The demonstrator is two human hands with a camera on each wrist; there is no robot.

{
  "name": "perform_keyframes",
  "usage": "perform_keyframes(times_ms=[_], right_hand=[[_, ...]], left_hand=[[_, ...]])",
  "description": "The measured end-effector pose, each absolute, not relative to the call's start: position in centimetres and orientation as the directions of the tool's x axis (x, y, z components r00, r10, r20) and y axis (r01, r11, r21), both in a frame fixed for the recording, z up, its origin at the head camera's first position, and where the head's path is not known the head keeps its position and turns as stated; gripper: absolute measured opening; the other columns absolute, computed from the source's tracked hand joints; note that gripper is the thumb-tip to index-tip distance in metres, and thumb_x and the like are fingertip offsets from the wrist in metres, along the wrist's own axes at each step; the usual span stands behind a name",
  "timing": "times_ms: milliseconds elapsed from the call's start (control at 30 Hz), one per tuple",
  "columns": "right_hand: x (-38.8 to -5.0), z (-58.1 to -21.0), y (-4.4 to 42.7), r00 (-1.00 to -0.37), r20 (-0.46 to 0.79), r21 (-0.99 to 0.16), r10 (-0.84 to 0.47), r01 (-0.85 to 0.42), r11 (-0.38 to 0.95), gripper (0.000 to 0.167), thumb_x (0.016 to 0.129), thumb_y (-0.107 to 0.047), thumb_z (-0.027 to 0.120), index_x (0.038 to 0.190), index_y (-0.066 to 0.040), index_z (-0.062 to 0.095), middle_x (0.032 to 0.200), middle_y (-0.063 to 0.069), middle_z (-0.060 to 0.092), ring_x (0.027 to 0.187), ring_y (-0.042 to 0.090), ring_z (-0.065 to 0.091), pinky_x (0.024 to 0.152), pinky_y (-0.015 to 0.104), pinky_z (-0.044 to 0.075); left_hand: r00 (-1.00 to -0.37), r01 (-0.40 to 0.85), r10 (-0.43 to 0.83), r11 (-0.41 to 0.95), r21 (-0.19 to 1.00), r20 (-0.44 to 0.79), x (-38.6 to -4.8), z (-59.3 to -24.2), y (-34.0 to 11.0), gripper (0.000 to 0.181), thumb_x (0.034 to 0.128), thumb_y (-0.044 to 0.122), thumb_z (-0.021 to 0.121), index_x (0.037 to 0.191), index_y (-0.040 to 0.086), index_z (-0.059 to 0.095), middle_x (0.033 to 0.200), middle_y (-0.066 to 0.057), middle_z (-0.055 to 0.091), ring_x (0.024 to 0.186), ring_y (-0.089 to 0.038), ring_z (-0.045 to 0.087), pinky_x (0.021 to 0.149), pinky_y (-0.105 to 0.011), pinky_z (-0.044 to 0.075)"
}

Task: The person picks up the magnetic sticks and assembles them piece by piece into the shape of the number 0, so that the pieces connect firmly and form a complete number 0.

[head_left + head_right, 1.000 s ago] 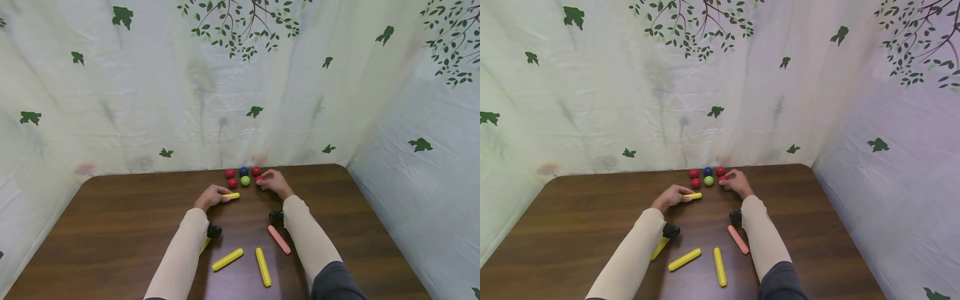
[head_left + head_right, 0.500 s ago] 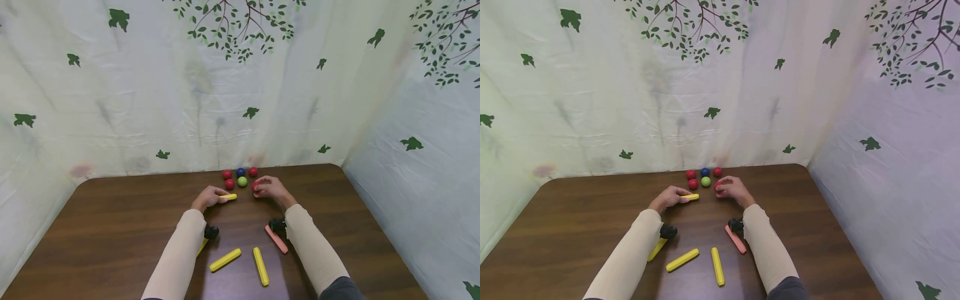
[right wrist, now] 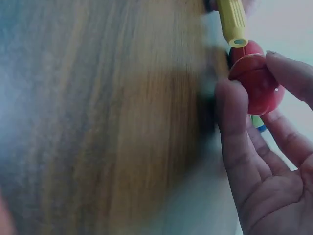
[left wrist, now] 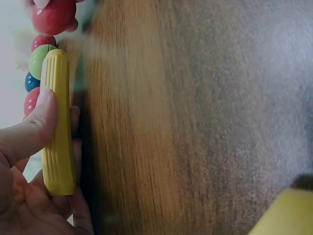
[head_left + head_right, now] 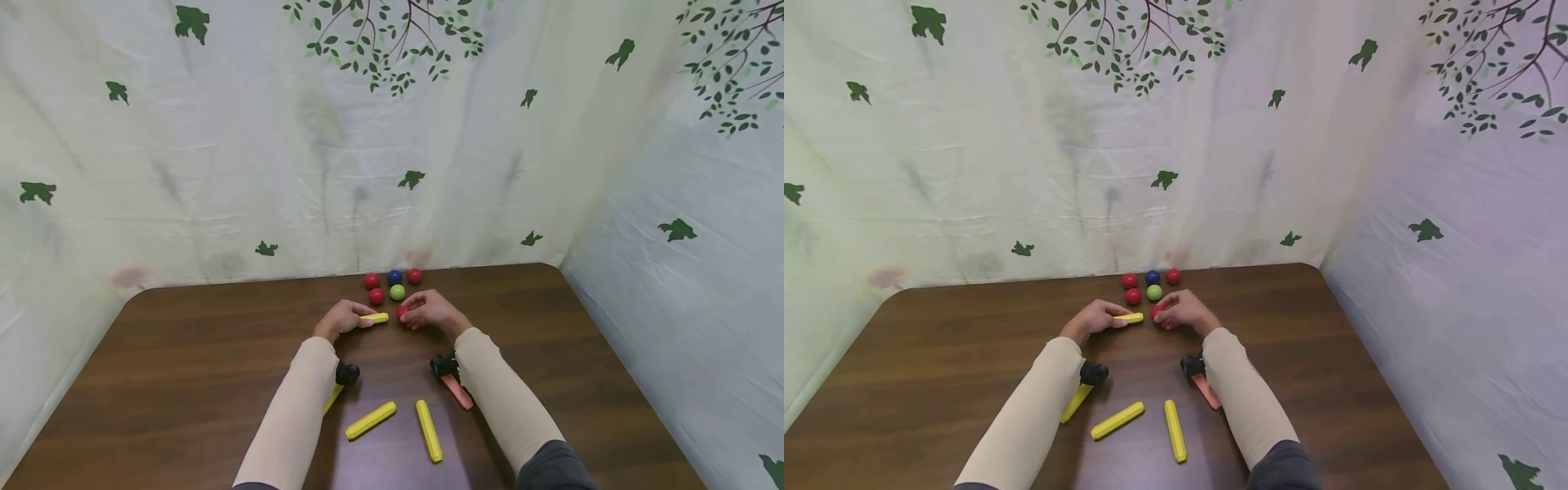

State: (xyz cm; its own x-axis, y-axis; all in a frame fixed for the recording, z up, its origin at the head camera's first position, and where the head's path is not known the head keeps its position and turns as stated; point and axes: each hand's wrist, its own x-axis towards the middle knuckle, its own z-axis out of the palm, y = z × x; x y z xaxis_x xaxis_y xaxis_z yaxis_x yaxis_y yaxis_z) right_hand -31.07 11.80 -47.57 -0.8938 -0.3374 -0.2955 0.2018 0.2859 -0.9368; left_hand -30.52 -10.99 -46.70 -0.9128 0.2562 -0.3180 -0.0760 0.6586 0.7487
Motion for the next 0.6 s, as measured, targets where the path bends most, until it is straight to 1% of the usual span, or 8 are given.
perform_keyframes(times_ms=[100,200,300,400,600], right_hand=[[-31.3,-47.4,11.5,-0.892,-0.300,-0.916,-0.337,0.172,0.361,0.025,0.084,0.000,0.072,0.107,0.006,0.063,0.087,0.009,0.067,0.067,0.016,0.065,0.069,0.034,0.057],[-31.6,-47.2,11.2,-0.900,-0.282,-0.886,-0.332,0.112,0.450,0.026,0.083,-0.002,0.074,0.107,0.003,0.065,0.091,0.009,0.064,0.066,0.016,0.062,0.065,0.032,0.056],[-31.7,-47.2,10.9,-0.908,-0.263,-0.861,-0.327,0.068,0.504,0.027,0.082,-0.004,0.075,0.106,0.001,0.065,0.092,0.009,0.062,0.063,0.016,0.058,0.062,0.030,0.055],[-31.8,-47.3,10.7,-0.910,-0.260,-0.859,-0.324,0.065,0.507,0.026,0.082,-0.002,0.075,0.106,0.002,0.065,0.092,0.009,0.062,0.062,0.016,0.058,0.062,0.029,0.055],[-31.8,-47.6,10.4,-0.903,-0.265,-0.878,-0.339,0.080,0.473,0.028,0.081,0.003,0.073,0.108,0.005,0.064,0.098,0.012,0.061,0.068,0.016,0.062,0.067,0.031,0.056]], left_hand=[[-0.911,-0.072,0.262,0.661,0.747,-0.319,-30.6,-46.8,-10.9,0.028,0.0892,0.014,0.069,0.116,0.007,0.070,0.125,-0.014,0.062,0.117,-0.028,0.052,0.101,-0.041,0.038],[-0.912,-0.080,0.256,0.654,0.752,-0.319,-30.6,-46.8,-10.9,0.028,0.0890,0.013,0.069,0.116,0.006,0.070,0.124,-0.014,0.062,0.116,-0.028,0.052,0.101,-0.041,0.038],[-0.914,-0.088,0.250,0.645,0.759,-0.318,-30.6,-46.7,-10.9,0.027,0.0890,0.012,0.069,0.116,0.005,0.070,0.125,-0.014,0.062,0.116,-0.028,0.052,0.101,-0.041,0.038],[-0.914,-0.094,0.246,0.644,0.759,-0.322,-30.5,-46.6,-10.9,0.028,0.0889,0.012,0.069,0.116,0.005,0.070,0.125,-0.014,0.061,0.116,-0.028,0.052,0.101,-0.040,0.039],[-0.914,-0.096,0.242,0.652,0.752,-0.326,-30.4,-46.6,-10.7,0.028,0.0893,0.012,0.068,0.116,0.005,0.070,0.124,-0.015,0.061,0.114,-0.027,0.052,0.100,-0.040,0.039]])
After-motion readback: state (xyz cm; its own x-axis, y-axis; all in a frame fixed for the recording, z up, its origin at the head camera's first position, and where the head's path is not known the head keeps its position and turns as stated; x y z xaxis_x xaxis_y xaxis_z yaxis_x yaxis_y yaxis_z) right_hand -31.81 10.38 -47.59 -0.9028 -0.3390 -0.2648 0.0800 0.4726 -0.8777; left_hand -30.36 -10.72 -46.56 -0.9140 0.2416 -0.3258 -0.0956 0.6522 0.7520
